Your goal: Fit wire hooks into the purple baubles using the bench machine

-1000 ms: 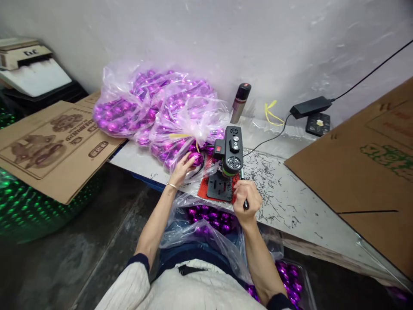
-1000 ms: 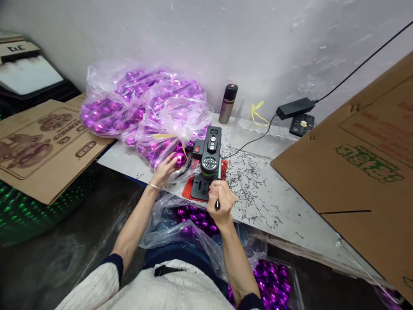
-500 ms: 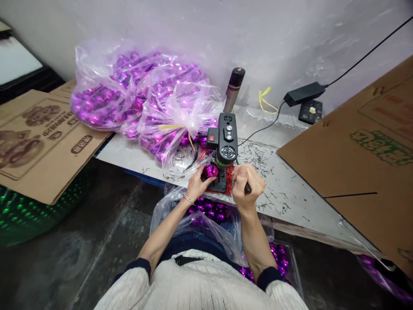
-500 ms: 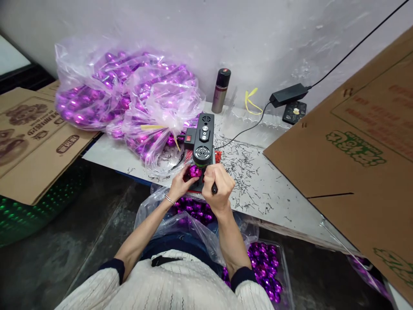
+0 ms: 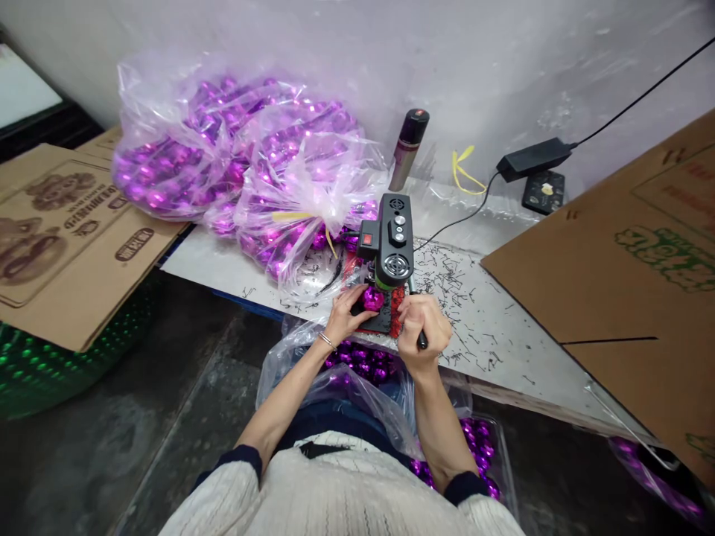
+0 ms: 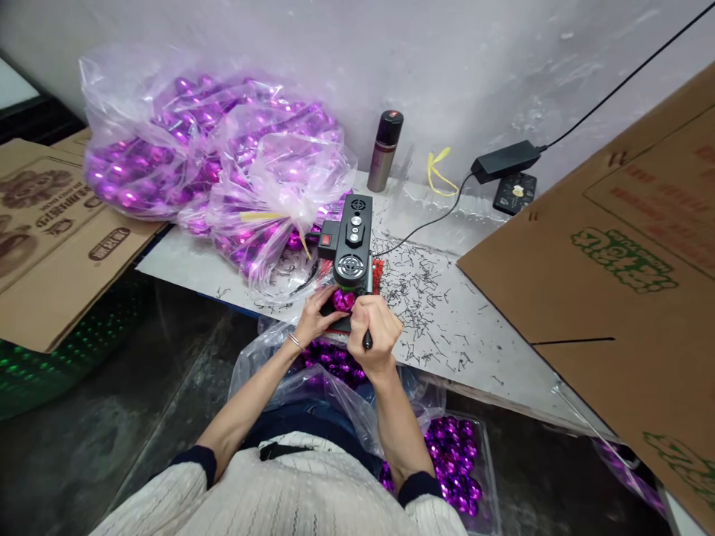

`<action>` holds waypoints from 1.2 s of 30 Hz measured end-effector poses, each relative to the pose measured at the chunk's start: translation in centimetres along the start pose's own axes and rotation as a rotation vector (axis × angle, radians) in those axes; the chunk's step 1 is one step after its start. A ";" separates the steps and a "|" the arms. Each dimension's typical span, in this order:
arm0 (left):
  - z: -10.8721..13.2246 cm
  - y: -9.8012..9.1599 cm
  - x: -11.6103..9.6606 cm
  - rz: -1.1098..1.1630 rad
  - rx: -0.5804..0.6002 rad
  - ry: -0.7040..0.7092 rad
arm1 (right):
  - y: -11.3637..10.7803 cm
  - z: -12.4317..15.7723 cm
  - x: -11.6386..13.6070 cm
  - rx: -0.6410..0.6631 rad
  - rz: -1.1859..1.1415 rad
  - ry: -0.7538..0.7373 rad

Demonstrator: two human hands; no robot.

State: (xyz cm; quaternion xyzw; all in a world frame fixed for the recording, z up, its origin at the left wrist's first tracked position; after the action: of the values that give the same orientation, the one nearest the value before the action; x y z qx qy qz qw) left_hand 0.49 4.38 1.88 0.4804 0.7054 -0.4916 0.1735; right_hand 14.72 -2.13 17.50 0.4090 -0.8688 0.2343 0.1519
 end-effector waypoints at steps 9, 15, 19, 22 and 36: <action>-0.4 0.3 0.4 0.054 0.024 0.007 | 1.2 3.5 -1.8 -0.061 -0.021 -0.088; -0.3 0.3 0.4 0.047 0.022 0.014 | 1.8 4.8 -2.9 -0.109 -0.010 -0.064; -0.3 0.4 0.3 0.047 -0.006 0.040 | 2.0 5.1 -2.9 -0.126 -0.008 -0.071; -0.3 0.4 0.3 0.038 -0.008 0.042 | 2.1 5.0 -2.9 -0.132 -0.013 -0.089; 1.7 -0.8 -2.4 -0.097 -0.040 0.264 | 0.3 0.5 -0.9 -0.065 -0.006 0.031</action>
State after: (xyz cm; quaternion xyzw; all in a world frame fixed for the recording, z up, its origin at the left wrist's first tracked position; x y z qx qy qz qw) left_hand 0.61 1.66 3.28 0.5029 0.7541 -0.4175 0.0647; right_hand 14.96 -1.67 16.60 0.4028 -0.8723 0.2119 0.1790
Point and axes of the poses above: each hand's wrist, its own z-axis away from the middle knuckle, its own y-axis out of the palm, x = y × z, the point moved 5 cm from there along -z, towards the middle knuckle, and after that the axes turned 1 degree about -x, right-handed, at the moved point
